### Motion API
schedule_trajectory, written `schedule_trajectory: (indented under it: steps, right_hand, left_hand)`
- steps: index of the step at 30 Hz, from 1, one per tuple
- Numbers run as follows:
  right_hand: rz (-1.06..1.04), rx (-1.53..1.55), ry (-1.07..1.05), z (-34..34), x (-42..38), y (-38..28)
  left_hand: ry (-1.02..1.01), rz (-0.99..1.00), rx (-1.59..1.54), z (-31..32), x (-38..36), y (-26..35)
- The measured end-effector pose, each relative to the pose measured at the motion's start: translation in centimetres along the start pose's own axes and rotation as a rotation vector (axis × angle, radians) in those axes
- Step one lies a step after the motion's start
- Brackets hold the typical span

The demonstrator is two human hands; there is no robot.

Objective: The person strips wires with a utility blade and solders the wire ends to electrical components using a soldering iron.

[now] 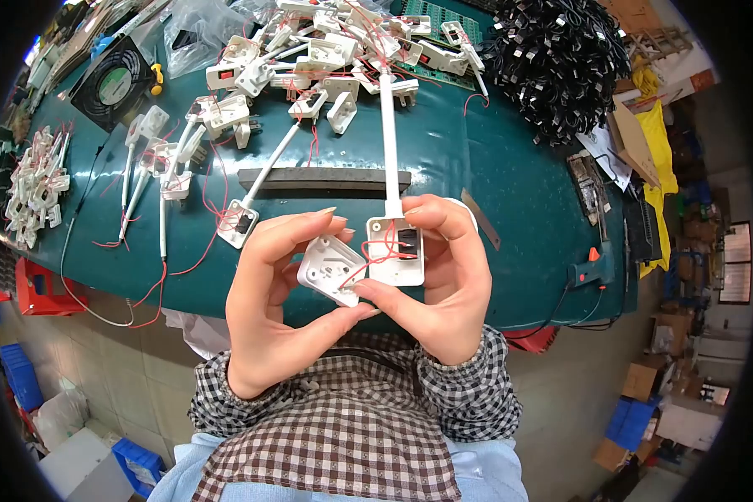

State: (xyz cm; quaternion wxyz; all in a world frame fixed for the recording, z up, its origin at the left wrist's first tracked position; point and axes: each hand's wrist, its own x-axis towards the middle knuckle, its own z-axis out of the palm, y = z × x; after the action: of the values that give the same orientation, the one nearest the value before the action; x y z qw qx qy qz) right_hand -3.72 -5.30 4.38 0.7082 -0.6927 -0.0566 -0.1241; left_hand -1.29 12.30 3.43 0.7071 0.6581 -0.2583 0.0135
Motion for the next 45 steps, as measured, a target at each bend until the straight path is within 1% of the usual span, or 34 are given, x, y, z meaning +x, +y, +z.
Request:
schedule_trajectory:
  steps: [1, 3, 4, 6, 8, 11, 13, 14, 15, 16, 18, 19, 21, 22, 23, 25, 26, 27, 28, 29, 31, 33, 35, 36, 37, 39, 40, 41, 42, 43, 45]
  right_hand:
    - [0.004, -0.001, 0.002, 0.0, 0.0, 0.0]
    - [0.017, 0.095, -0.031, 0.0, 0.0, 0.0]
    - [-0.028, 0.084, -0.069, -0.6, 0.0, 0.5]
    - [-0.035, 0.061, -0.066, -1.0, -0.1, 0.6]
    - [-0.043, 0.039, -0.062, -1.2, -0.2, 0.6]
    - [-0.039, -0.015, 0.000, -1.5, -0.8, 0.7]
    - [-0.247, -0.343, 0.054, -2.0, -1.3, 1.3]
    - [-0.296, -0.396, 0.092, -2.0, -1.4, 1.2]
    - [-0.291, -0.396, 0.100, -2.3, -1.7, 1.2]
    - [-0.289, -0.463, 0.131, -2.5, -1.9, 1.3]
    - [-0.248, -0.608, 0.187, -3.1, -2.2, 1.6]
    - [-0.243, -0.604, 0.190, -3.4, -2.2, 1.6]
    - [-0.144, -0.696, 0.108, -4.0, -2.2, 1.7]
    - [-0.128, -0.772, 0.088, -3.9, -1.8, 0.6]
    - [-0.123, -0.764, 0.087, -4.4, -1.4, -0.4]
    - [-0.009, -0.939, -0.268, -6.3, -0.3, -2.2]
    - [-0.058, -0.939, -0.291, -6.8, 0.3, -2.6]
    - [-0.016, -0.976, -0.252, -6.6, 0.8, -3.2]
    - [-0.096, -1.035, -0.289, -6.9, 1.5, -3.5]
    - [-0.230, -1.074, -0.305, -7.1, 2.9, -3.2]
    - [-0.265, -1.045, -0.334, -7.5, 4.0, -1.9]
    - [-0.291, -1.004, -0.283, -7.9, 4.1, -1.7]
    - [-0.212, -0.880, -0.253, -8.4, 3.4, -2.3]
    - [-0.329, -0.916, -0.207, -8.4, 3.2, -2.3]
    - [-0.314, -0.923, -0.211, -8.1, 2.8, -2.4]
    - [-0.158, -0.847, -0.006, -7.5, 1.4, -2.7]
    - [-0.200, -0.892, 0.009, -7.6, 1.3, -2.7]
    - [-0.157, -0.919, 0.044, -7.3, 1.1, -3.2]
    - [-0.160, -0.904, 0.096, -7.4, 0.7, -2.9]
    - [-0.074, -0.896, 0.121, -7.4, 0.2, -3.4]
    - [0.001, -0.818, 0.131, -7.7, -0.7, -3.5]
  left_hand:
    - [-0.001, -0.004, -0.002, 0.1, 0.0, -0.2]
    - [0.010, 0.030, -0.083, 0.2, 0.1, -0.5]
    - [0.007, 0.027, -0.083, 0.3, 0.1, -0.7]
    - [0.035, 0.028, -0.202, 0.5, 0.3, -1.0]
    - [0.039, 0.017, -0.198, 0.8, 0.5, -1.3]
    - [0.033, 0.018, -0.164, 1.4, 0.9, -1.8]
    - [0.022, 0.024, -0.137, 1.9, 1.0, -2.1]
    - [0.000, 0.011, -0.130, 2.2, 1.1, -2.3]
    - [-0.021, -0.001, -0.122, 2.5, 1.1, -2.5]
    - [-0.027, -0.006, -0.122, 2.7, 1.2, -2.6]
    - [-0.043, -0.097, -0.222, 3.3, 1.2, -2.8]
    - [-0.045, -0.102, -0.218, 3.5, 1.2, -3.0]
    - [-0.018, -0.210, -0.379, 3.9, 1.3, -3.7]
    - [-0.017, -0.200, -0.365, 3.8, 1.3, -4.0]
    - [-0.017, -0.206, -0.359, 3.8, 1.4, -4.0]
    - [-0.020, -0.156, -0.273, 3.5, 1.7, -3.7]
    - [-0.030, -0.195, -0.235, 3.3, 1.9, -3.3]
    - [-0.025, -0.182, -0.218, 3.3, 1.8, -3.2]
    - [-0.087, -0.103, -0.059, 3.2, 1.8, -3.3]
    - [-0.139, 0.008, 0.145, 2.1, 2.7, -3.3]
    - [-0.117, 0.027, 0.165, 1.8, 3.3, -3.1]
    - [-0.037, -0.155, -0.196, 2.7, 3.0, -3.3]
    - [-0.003, -0.132, -0.108, 2.3, 4.0, -2.6]
    - [0.021, -0.155, -0.049, 2.6, 4.2, -1.9]
    - [-0.004, -0.101, 0.181, 2.3, 4.6, -0.8]
    - [0.013, 0.075, 0.284, 2.8, 4.9, -1.6]
    - [-0.025, 0.086, 0.317, 2.8, 4.9, -1.6]
    - [-0.029, 0.074, 0.199, 3.3, 4.9, -1.5]
    - [-0.091, 0.098, 0.246, 3.2, 4.9, -1.6]
    - [-0.148, 0.139, 0.291, 3.2, 4.6, -1.8]
    - [-0.041, 0.194, 0.310, 4.3, 3.9, -1.9]
